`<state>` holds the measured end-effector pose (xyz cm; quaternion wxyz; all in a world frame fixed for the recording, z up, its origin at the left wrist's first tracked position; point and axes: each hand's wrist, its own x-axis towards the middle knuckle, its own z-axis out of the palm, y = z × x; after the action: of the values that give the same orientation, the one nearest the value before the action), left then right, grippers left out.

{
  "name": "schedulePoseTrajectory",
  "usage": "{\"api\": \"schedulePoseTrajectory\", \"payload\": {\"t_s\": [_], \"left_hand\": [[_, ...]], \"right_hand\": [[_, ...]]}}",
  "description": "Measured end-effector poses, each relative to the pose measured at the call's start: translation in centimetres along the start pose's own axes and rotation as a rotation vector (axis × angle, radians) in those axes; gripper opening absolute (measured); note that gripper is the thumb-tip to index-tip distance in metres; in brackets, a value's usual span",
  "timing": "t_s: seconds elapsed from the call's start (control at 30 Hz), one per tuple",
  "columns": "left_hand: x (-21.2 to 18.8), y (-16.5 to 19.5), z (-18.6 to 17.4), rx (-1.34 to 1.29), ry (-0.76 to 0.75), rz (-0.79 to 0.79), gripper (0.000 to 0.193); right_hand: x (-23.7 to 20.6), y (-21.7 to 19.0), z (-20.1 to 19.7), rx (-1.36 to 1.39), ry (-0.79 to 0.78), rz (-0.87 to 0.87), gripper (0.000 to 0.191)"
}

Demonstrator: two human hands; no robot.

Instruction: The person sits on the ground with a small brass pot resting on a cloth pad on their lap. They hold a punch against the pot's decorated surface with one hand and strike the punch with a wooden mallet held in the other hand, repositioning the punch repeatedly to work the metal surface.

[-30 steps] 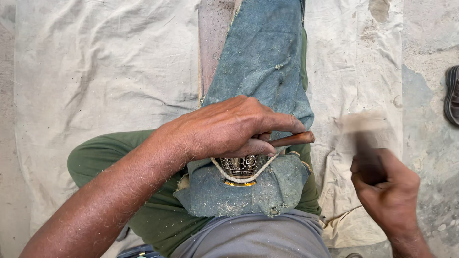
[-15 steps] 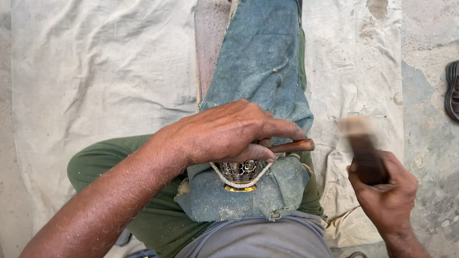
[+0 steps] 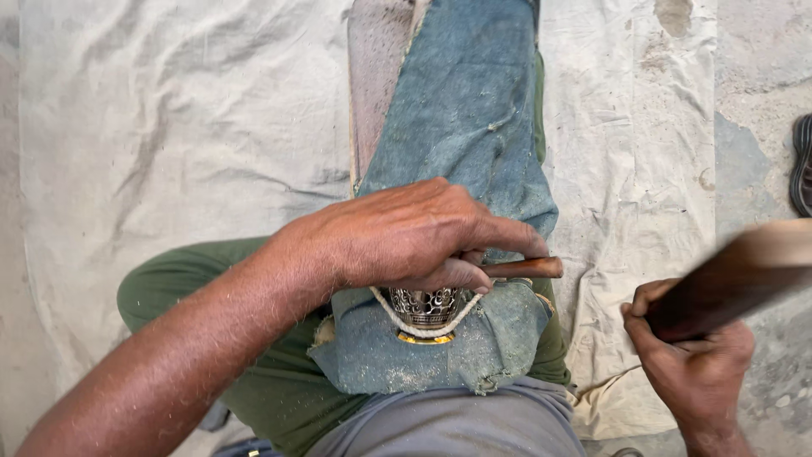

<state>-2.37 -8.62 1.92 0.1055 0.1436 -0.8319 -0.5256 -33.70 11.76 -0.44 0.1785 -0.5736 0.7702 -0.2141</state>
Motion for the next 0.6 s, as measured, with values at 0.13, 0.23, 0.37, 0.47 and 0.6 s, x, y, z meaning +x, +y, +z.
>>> {"api": "schedulePoseTrajectory", "payload": {"t_s": [0.13,0.23,0.37,0.47,0.6], "left_hand": [[0.0,-0.2,0.1,-0.061,0.027,0.036,0.061],[0.1,-0.2,0.0,0.015,-0.049,-0.061,0.060],[0.4,-0.2,0.0,-0.009,-0.033,-0.027,0.059],[1.1,-0.2,0.0,-0.029,-0.039,-0.175,0.063],[2.0,-0.2,-0.1,-0.003,-0.094,-0.252,0.061]], "right_hand": [[0.0,-1.0,0.4,0.040,0.053,-0.073,0.018],[0.0,-1.7,0.5,0.452,0.060,0.100,0.014],[-0.3,-1.4,1.0,0.106,0.019,-0.025,0.025],[-0.7,-0.3,1.8,0.634,0.032,0.134,0.022],[-1.0,0.9,3.0,0.548,-0.051,0.336,0.025]]}}
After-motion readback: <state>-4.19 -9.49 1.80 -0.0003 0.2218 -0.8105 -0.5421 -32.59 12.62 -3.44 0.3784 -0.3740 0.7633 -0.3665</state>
